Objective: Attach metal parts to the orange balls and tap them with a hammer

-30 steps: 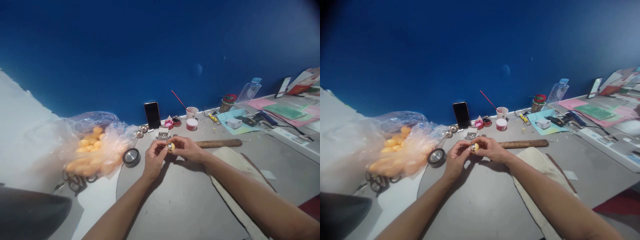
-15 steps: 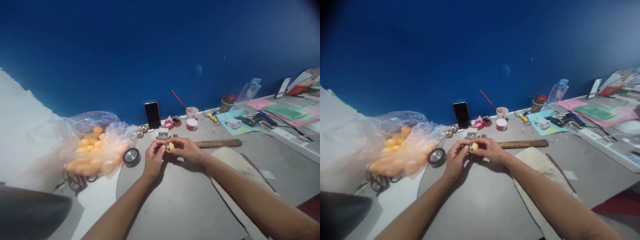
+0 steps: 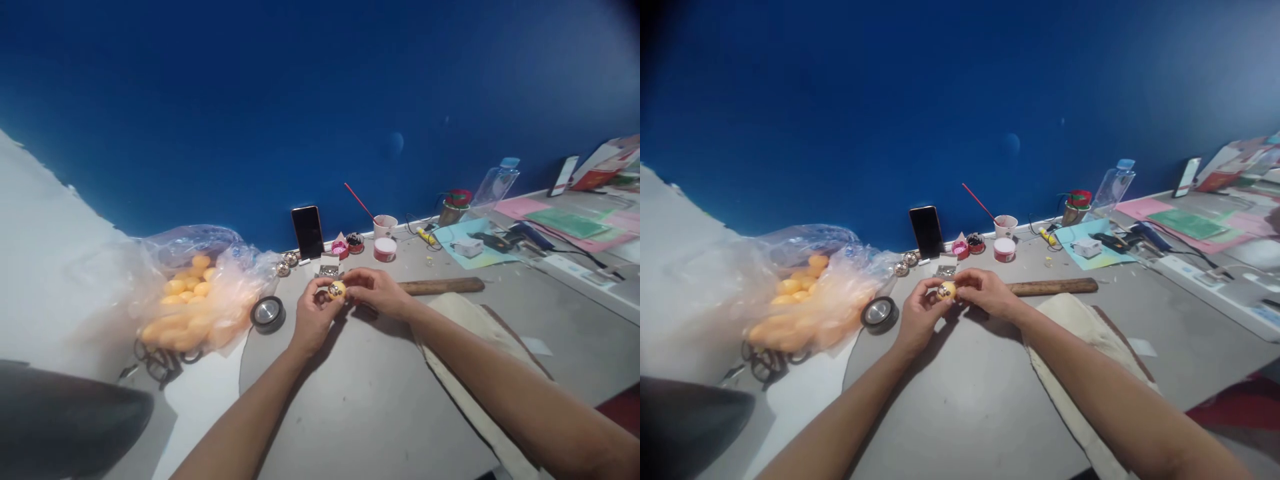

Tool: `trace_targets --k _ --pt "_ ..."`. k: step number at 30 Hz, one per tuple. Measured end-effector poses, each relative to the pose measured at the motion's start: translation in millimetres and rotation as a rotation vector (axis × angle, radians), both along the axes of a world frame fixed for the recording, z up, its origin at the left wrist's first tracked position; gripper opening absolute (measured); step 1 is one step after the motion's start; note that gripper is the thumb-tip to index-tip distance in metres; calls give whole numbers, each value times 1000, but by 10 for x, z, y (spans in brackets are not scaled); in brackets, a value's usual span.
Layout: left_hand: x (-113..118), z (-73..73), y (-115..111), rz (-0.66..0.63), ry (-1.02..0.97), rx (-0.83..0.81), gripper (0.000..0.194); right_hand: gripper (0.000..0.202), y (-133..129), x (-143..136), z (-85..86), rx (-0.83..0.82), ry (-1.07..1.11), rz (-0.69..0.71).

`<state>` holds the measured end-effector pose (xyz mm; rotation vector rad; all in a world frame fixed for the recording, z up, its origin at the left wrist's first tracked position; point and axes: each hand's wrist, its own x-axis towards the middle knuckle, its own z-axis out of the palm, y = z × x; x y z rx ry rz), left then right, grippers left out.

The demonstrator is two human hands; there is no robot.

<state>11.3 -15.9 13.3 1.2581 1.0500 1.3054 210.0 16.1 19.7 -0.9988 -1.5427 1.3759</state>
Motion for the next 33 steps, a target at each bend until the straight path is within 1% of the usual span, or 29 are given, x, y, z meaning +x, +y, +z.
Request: trace_targets --k 2,3,4,5,6,7,9,10,11,14,17,21,26,33 --pt "-26 5 49 112 -56 -17 41 21 87 62 25 50 -124 -131" --pt "-44 5 83 181 -86 -26 42 20 141 88 59 81 -197 -210" --pt "-61 2 121 248 -119 -34 44 19 199 103 110 110 -284 -264" --pt "-78 -6 160 300 -153 -45 46 17 258 101 175 160 -391 -284" --pt "-92 -17 197 330 -181 -57 49 16 315 78 248 218 -519 -249" --pt "-101 -32 229 333 -197 -69 50 17 370 33 323 284 -647 -204" --pt "-108 -67 269 301 -210 -82 50 23 467 -117 454 394 -932 -117" --pt "-107 -83 277 281 -203 -81 50 26 511 -211 499 423 -1079 -78" --pt "-104 -97 277 267 -191 -76 49 26 553 -309 529 426 -1136 -57" --pt "-95 -115 257 243 -153 -38 46 27 669 -561 540 414 -1244 -19" --pt "-95 -114 244 233 -143 -22 42 29 773 -695 526 390 -1320 18" --pt "-101 -119 259 240 -163 -29 41 30 871 -743 578 351 -1381 52" --pt "-87 -117 269 219 -179 -20 43 29 909 -780 640 334 -1444 76" --pt "-47 -117 249 171 -210 -7 41 27 887 -830 563 401 -1463 94"
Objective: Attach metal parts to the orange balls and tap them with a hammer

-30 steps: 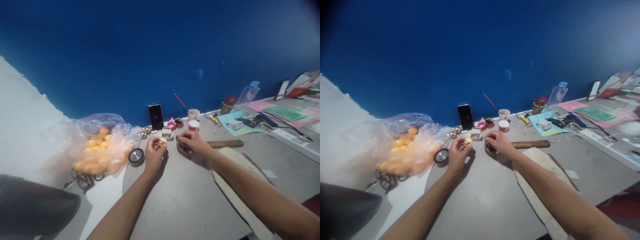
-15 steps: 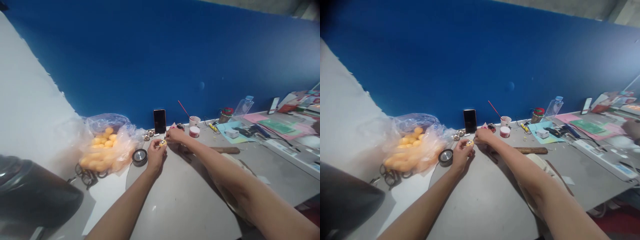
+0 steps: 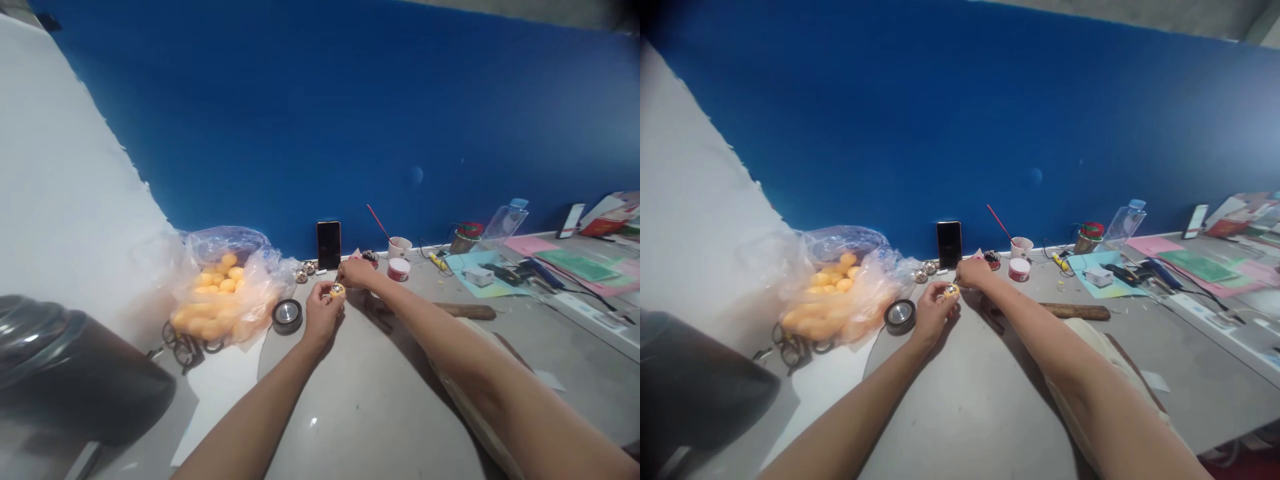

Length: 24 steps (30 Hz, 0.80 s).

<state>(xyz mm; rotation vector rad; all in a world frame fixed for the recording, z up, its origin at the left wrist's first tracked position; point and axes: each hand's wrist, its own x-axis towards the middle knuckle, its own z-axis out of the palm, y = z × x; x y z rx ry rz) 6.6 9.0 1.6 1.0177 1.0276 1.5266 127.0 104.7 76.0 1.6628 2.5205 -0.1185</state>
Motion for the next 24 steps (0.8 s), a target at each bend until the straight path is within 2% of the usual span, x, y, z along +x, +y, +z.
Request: trace_targets --k 10,18,24 --pt "-28 5 -7 -8 43 -24 42 32 36 127 -135 88 88 32" --pt "-23 -21 11 2 51 -29 42 24 -28 212 -132 72 194 -5" --pt "-30 -21 21 14 54 -35 43 17 -14 252 -130 86 381 -26"
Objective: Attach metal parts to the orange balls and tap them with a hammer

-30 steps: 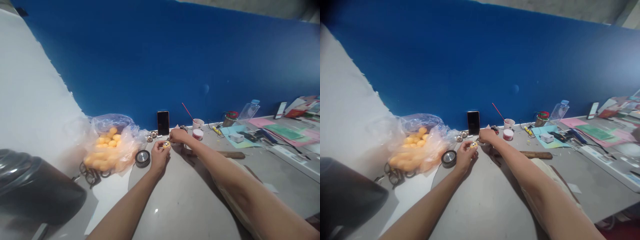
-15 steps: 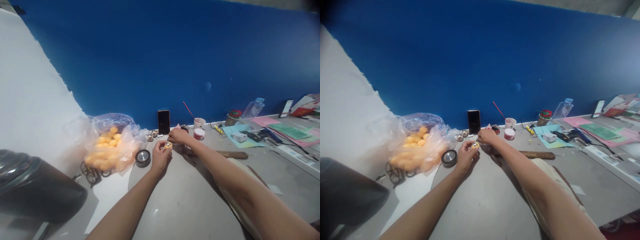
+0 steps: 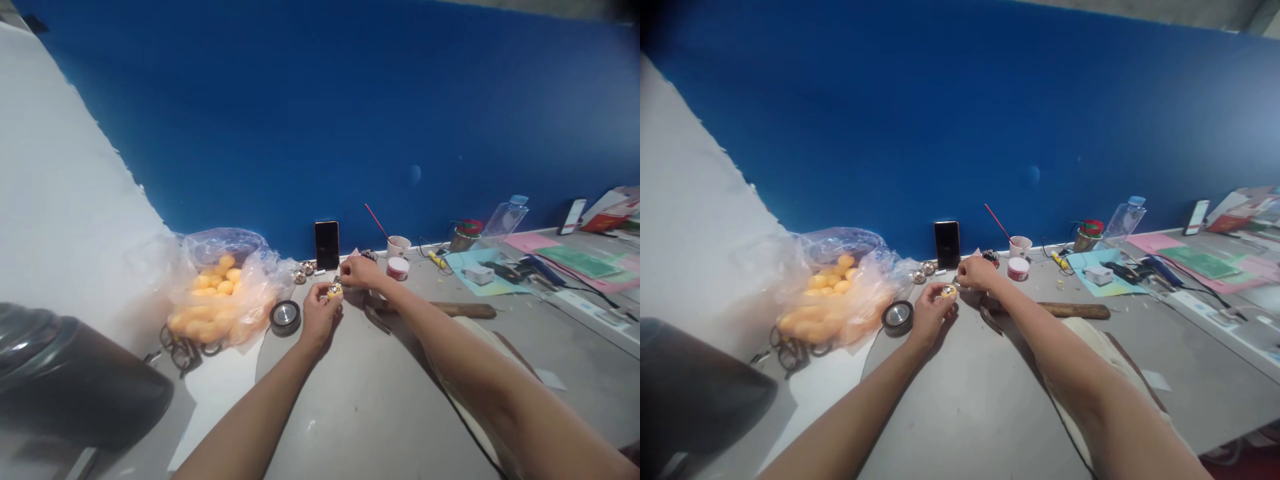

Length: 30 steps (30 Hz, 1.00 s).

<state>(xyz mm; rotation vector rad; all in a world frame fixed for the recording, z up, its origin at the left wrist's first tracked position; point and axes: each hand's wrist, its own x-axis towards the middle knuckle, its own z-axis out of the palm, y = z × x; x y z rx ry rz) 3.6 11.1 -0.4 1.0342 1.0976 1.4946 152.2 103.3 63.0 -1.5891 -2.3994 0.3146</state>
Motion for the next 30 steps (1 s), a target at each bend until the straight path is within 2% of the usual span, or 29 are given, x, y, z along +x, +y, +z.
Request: trace_targets --k 4,8,9,13,16,20,25,30 --pt "-8 0 -2 3 -10 -6 43 9 -6 55 -21 -37 198 17" --pt "-10 4 -8 -1 -19 -9 43 8 -165 176 -73 -110 396 41" --pt "-7 6 -9 5 -20 -7 44 9 -223 209 -95 -157 475 49" --pt "7 -1 -11 15 -38 6 46 22 -425 315 -198 -460 1054 70" --pt "7 -21 -11 -11 -10 9 42 36 -494 377 -274 -579 1253 77" --pt "5 -19 -24 -9 21 11 43 44 -508 454 -342 -666 1307 93" --pt "16 52 -61 -49 -44 -12 49 44 -494 460 -391 -620 1306 72" --pt "1 81 -76 -76 -25 -32 48 43 -489 417 -421 -614 1296 36"
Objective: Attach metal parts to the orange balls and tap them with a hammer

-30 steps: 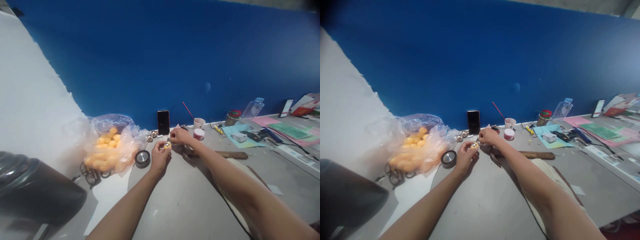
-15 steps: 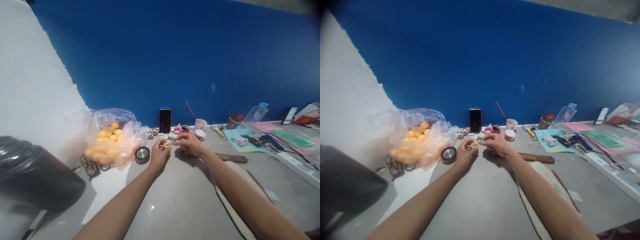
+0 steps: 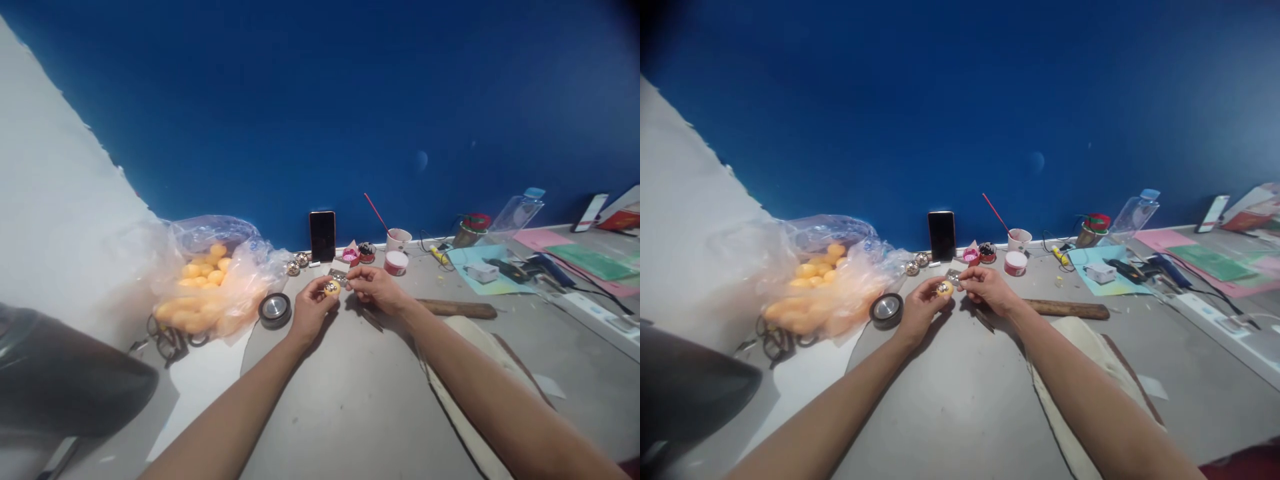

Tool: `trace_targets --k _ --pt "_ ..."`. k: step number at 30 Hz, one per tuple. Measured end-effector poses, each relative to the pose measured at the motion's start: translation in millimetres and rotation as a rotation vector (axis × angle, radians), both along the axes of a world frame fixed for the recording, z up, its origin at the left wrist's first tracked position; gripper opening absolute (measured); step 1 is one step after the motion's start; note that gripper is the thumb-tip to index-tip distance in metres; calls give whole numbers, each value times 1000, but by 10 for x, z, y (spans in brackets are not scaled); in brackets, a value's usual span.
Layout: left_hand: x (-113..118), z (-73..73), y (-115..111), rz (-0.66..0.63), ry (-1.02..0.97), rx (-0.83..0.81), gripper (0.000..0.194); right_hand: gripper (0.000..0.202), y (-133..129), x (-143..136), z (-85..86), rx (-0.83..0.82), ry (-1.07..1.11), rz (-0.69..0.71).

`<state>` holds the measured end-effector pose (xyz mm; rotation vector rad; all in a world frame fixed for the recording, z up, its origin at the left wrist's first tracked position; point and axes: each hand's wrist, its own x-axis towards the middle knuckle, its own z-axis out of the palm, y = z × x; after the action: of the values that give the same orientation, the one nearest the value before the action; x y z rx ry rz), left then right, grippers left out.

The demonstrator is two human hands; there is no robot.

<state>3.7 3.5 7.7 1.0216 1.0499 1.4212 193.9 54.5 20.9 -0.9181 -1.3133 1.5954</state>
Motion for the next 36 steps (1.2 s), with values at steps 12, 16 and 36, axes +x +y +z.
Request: trace_targets --k 12,16,36 --pt "2 -33 -26 1 162 3 45 35 21 42 -31 21 -51 74" --pt "4 -35 -27 10 156 -2 48 36 23 48 -24 17 -59 89" --pt "0 14 -65 -110 100 -20 49 36 36 68 -45 20 -2 104"
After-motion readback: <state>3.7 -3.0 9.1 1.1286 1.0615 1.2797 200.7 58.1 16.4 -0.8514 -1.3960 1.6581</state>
